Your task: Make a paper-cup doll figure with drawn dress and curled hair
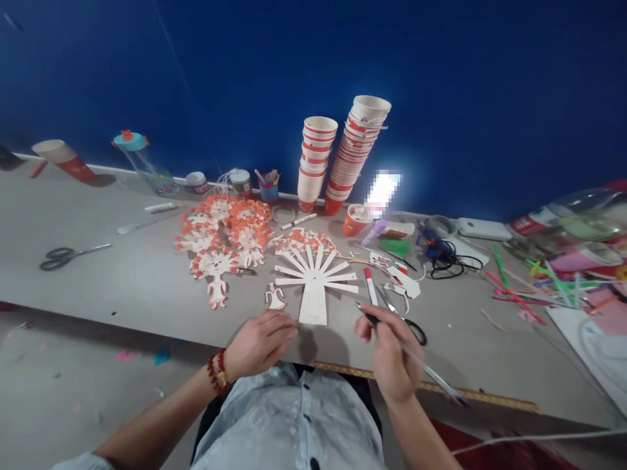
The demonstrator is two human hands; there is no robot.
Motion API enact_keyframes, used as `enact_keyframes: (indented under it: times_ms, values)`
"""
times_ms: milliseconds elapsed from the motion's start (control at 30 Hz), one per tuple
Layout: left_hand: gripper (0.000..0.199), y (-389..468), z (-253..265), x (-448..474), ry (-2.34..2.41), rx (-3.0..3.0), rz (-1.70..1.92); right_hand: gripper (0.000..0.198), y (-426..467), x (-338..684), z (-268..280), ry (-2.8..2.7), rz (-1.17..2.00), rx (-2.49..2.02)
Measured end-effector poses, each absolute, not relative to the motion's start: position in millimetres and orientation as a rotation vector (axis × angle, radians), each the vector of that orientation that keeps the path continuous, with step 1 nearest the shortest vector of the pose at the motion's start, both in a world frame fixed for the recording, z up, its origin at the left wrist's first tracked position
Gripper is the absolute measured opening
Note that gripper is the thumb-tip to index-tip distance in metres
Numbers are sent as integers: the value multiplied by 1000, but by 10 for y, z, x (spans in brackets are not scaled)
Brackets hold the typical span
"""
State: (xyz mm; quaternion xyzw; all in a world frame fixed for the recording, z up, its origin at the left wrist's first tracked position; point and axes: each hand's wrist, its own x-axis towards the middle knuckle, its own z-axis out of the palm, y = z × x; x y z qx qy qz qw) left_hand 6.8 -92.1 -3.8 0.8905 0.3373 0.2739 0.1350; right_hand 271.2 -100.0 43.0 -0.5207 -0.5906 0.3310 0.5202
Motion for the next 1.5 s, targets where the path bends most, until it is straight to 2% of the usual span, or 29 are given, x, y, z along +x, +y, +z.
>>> enact_keyframes:
  times_ms: [233, 367, 533, 733, 900, 1033, 1133, 1233, 1367, 1433, 1500]
  values:
    - [28, -800, 19, 121, 1058, 2574, 774, 13, -844, 2785, 21, -1491, 935, -1353]
    - [29, -741, 27, 142, 1037, 2582, 791, 17, -798, 2902, -42, -1903, 521, -1406]
    - [25, -700, 26, 116, 1032, 2570, 831, 34, -642, 3103, -23, -2238, 83, -1534]
    - [24, -709, 45, 105, 1049, 2570, 846, 51, -404, 3271, -27, -2288, -212, -1691]
    - [25, -709, 60, 97, 1035, 2563, 860, 41, -253, 3371, -92, -2134, -298, -1865]
    - [26, -648, 108, 29, 1042, 2570, 897, 38, -179, 3446, -77, -2084, -194, -1828]
    - [24, -595, 200, -16, 1064, 2553, 966, 37, -281, 3446, 90, -1835, -20, -1807]
    - [27, -586, 319, 42, 1081, 2551, 1007, 33, -556, 3315, 343, -1672, 372, -1646]
    - [39, -645, 393, 296, 1022, 2657, 879, 23, -961, 2959, 563, -1807, 967, -1260]
    - [26, -686, 357, 418, 953, 2722, 824, 20, -1089, 2797, 561, -1785, 1105, -1166]
    - [17, -730, 284, 494, 955, 2732, 779, 19, -1160, 2687, 495, -1537, 1250, -1169]
